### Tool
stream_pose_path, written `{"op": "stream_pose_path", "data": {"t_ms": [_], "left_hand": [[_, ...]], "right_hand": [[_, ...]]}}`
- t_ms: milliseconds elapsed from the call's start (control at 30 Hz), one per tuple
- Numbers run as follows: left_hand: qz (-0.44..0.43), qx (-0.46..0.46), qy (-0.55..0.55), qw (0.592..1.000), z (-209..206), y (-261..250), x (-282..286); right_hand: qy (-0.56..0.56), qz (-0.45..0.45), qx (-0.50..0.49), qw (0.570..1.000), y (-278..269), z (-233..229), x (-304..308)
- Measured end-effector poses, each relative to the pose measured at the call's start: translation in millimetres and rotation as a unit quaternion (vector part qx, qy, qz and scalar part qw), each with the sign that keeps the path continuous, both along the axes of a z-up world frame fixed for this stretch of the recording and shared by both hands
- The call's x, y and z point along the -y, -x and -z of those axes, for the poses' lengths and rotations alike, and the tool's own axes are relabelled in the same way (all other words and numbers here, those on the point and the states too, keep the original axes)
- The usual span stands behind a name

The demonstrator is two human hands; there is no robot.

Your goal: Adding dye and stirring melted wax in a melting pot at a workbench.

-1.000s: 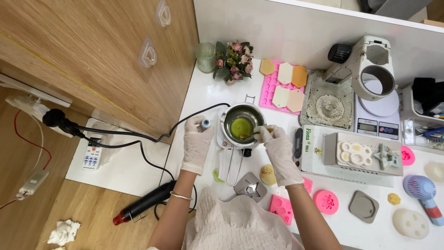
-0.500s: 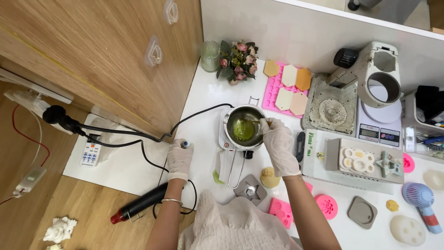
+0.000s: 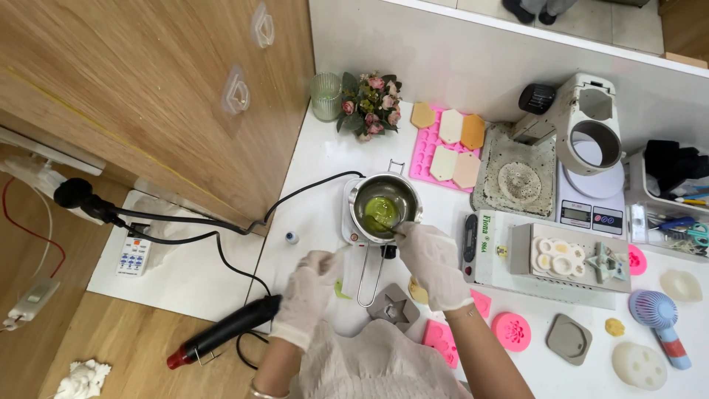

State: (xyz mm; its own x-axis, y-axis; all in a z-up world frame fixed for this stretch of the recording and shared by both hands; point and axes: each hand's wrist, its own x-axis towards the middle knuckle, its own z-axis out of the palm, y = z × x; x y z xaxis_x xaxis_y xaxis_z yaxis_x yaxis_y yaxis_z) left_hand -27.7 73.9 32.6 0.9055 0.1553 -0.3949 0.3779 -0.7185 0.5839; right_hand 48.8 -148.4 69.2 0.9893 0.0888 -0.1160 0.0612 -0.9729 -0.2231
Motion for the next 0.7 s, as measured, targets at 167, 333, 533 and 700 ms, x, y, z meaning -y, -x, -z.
{"op": "stream_pose_path", "data": {"t_ms": [167,333,533,700], "left_hand": [[-0.040,0.105,0.164,0.980,43,-5,62],[-0.190,-0.193,0.497,0.825,24,-17,71],[-0.192,-0.257,0.607,0.727,38,-25,67],[-0.248,-0.271,0.589,0.720,37,-21,78]], "right_hand": [[-0.014,-0.024,0.156,0.987,0,17,13],[-0.084,-0.113,0.200,0.970,6,-2,-2],[0.066,-0.070,0.098,0.990,8,13,-8],[0.000,-0.177,0.209,0.962,8,11,-14]]}}
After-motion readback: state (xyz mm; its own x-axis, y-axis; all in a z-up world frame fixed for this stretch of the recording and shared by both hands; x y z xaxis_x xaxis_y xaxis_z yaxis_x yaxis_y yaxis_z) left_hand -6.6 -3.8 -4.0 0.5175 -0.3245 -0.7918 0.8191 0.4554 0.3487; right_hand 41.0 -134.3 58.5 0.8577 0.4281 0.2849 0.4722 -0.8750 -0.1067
